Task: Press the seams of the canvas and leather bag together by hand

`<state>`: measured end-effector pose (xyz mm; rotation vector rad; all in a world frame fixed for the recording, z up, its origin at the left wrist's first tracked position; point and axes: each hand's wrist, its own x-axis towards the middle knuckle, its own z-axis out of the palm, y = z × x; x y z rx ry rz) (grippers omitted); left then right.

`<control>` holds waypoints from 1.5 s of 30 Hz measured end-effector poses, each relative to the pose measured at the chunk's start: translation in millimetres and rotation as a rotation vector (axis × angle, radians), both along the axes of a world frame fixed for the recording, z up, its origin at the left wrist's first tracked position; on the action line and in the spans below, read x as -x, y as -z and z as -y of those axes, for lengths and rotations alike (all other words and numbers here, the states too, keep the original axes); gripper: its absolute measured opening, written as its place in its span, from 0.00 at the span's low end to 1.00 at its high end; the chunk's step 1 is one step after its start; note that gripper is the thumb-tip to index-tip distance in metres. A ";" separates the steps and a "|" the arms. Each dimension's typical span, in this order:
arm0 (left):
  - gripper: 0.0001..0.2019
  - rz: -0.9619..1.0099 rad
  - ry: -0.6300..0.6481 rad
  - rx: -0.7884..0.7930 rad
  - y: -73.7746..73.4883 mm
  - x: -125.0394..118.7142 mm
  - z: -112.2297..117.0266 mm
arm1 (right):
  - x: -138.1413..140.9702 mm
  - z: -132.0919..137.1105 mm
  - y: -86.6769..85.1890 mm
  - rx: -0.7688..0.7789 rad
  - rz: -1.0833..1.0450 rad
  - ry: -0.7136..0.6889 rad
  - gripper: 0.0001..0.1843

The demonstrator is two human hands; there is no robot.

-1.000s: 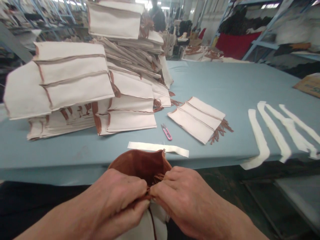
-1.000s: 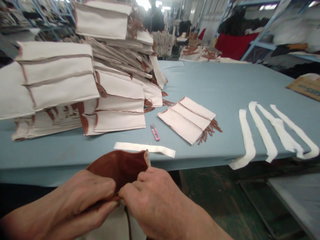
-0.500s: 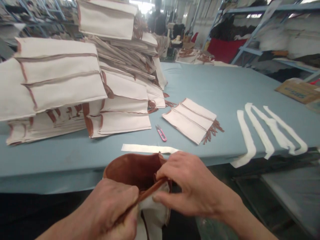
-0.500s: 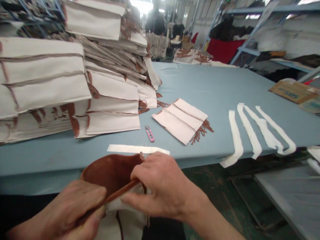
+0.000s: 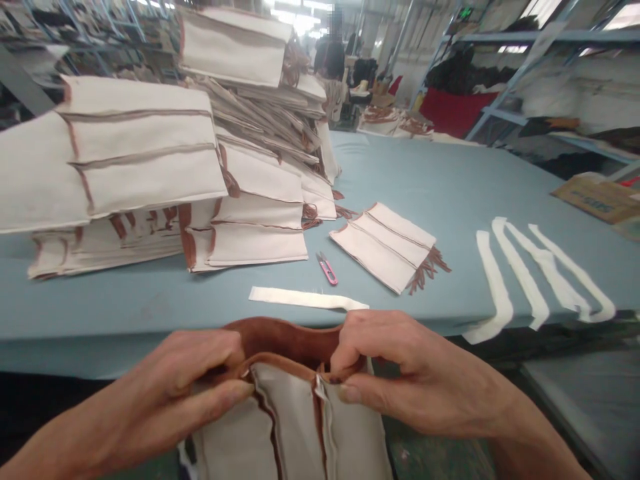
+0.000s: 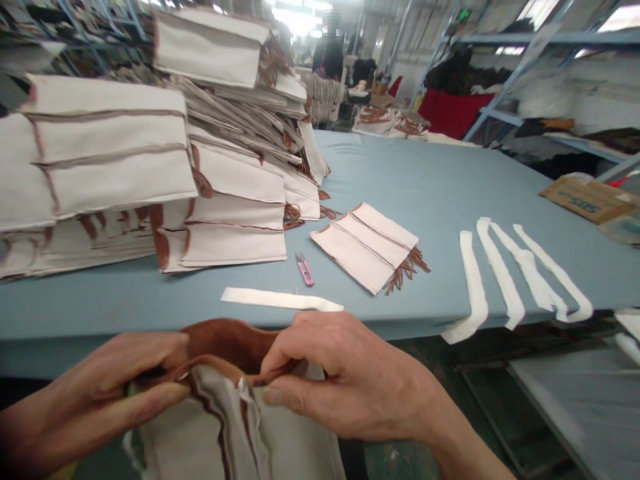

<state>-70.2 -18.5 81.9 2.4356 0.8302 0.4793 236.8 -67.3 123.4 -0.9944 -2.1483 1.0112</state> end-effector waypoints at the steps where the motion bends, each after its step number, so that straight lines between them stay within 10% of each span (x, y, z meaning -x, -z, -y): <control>1: 0.01 -0.005 0.035 0.034 -5.0 -3.5 -3.7 | 1.2 0.2 -4.5 -0.002 -0.021 -0.004 0.05; 4: 0.16 0.031 0.108 0.083 -18.7 -22.0 -8.6 | 5.0 0.5 -11.8 0.025 -0.048 -0.002 0.08; 15: 0.07 0.261 0.147 0.302 -17.7 -79.4 -4.3 | 5.9 -3.2 17.2 0.213 -0.086 0.133 0.06; 36: 0.10 0.164 0.099 0.196 -0.1 -72.6 -6.4 | 23.0 7.8 32.2 -0.014 0.112 0.337 0.04; 45: 0.09 0.061 0.082 0.286 -7.9 -66.5 -5.3 | 19.9 3.0 43.2 -0.009 0.028 0.218 0.05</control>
